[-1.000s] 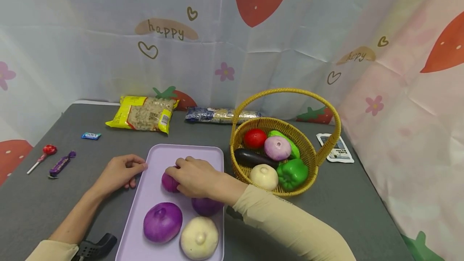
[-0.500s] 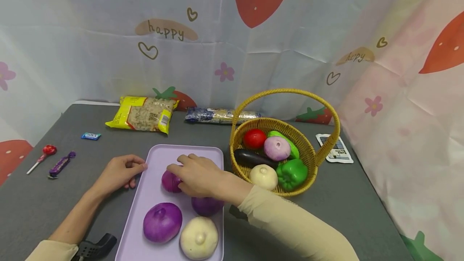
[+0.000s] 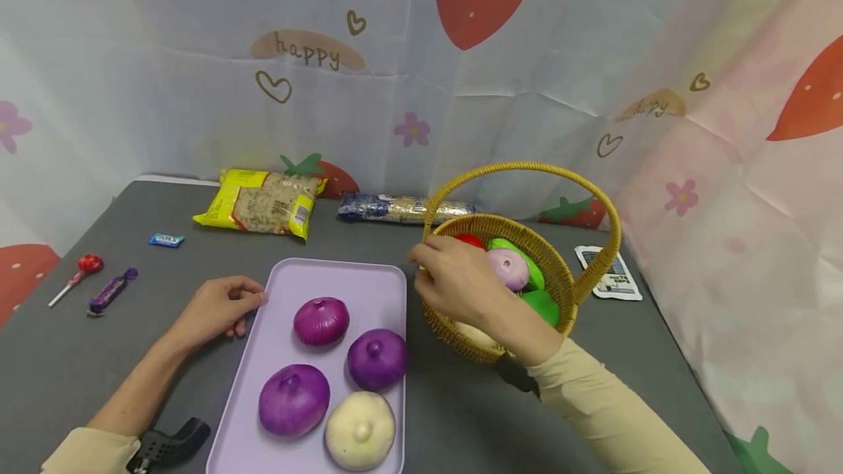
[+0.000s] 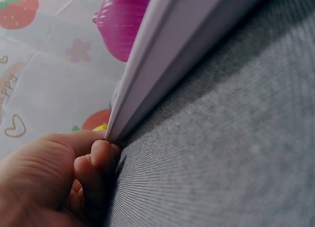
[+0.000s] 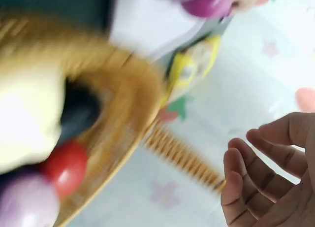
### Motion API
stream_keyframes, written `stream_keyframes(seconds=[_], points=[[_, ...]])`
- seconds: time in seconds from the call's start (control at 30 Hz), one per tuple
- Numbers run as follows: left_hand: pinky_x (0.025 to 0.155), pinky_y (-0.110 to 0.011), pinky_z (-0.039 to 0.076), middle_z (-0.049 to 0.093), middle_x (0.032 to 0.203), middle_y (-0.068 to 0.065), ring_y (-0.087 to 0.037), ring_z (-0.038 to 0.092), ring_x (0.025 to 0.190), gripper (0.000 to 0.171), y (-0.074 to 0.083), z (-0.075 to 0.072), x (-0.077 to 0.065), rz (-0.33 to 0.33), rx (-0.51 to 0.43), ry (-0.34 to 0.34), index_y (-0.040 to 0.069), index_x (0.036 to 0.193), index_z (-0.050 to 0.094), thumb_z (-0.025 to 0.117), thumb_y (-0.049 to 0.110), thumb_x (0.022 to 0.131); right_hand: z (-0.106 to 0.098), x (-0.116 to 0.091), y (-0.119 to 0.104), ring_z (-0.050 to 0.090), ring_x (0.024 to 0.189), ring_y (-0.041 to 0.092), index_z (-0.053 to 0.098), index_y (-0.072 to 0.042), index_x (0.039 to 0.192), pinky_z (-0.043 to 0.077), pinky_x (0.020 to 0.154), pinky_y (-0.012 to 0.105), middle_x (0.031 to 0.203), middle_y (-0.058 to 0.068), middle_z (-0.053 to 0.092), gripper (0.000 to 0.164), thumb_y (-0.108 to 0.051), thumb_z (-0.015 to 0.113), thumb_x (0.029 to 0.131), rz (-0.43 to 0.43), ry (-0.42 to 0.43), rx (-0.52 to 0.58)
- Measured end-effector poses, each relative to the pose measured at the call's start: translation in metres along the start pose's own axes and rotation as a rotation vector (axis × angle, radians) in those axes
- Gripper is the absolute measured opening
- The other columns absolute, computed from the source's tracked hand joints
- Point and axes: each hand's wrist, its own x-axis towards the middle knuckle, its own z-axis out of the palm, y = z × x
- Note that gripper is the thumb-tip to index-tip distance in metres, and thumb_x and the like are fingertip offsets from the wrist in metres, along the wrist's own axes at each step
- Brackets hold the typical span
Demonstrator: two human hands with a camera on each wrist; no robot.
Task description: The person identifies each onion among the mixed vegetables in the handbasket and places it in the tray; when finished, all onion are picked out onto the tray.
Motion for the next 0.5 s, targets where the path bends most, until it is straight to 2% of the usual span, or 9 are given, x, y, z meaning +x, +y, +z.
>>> stream_keyframes(seconds=[0.1,0.2,0.37,0.5], points=[[0.047,-0.028,0.051,0.064,0.072,-0.005,-0.013,0.059,0.048,0.027,0.001,0.000,0.001,0.006,0.007,0.002,0.002,0.107,0.066,0.064,0.026,0.095,-0.006,-0.006,0.023,0.062,0.076,0.017,0.071,-0.013,0.102,0.049,0.058,0.031,0.095,0.003,0.069,0.019,-0.010,0.064,0.085,0.103,-0.007,-0.043],[0.047,-0.029,0.051,0.064,0.071,-0.005,-0.013,0.059,0.048,0.027,0.002,0.000,0.001,0.012,0.010,0.004,0.001,0.107,0.066,0.064,0.025,0.095,-0.008,-0.008,0.045,0.064,0.084,0.024,0.069,-0.010,0.111,0.052,0.062,0.039,0.104,0.009,0.068,0.025,-0.013,0.063,0.087,0.206,-0.084,-0.080],[0.047,-0.029,0.051,0.063,0.070,-0.005,-0.013,0.059,0.048,0.027,0.001,0.000,0.000,0.004,0.008,0.007,0.001,0.107,0.066,0.063,0.026,0.095,-0.007,-0.010,0.074,0.060,0.104,0.040,0.055,-0.007,0.134,0.053,0.079,0.054,0.124,0.021,0.058,0.044,-0.021,0.059,0.092,0.348,-0.344,-0.122],[0.047,-0.029,0.052,0.064,0.071,-0.006,-0.013,0.059,0.048,0.028,0.001,0.000,-0.001,-0.001,0.005,0.009,0.002,0.107,0.066,0.064,0.026,0.095,-0.005,-0.013,0.088,0.047,0.125,0.053,0.039,-0.008,0.147,0.045,0.095,0.064,0.141,0.031,0.044,0.060,-0.026,0.057,0.093,0.444,-0.545,-0.100]])
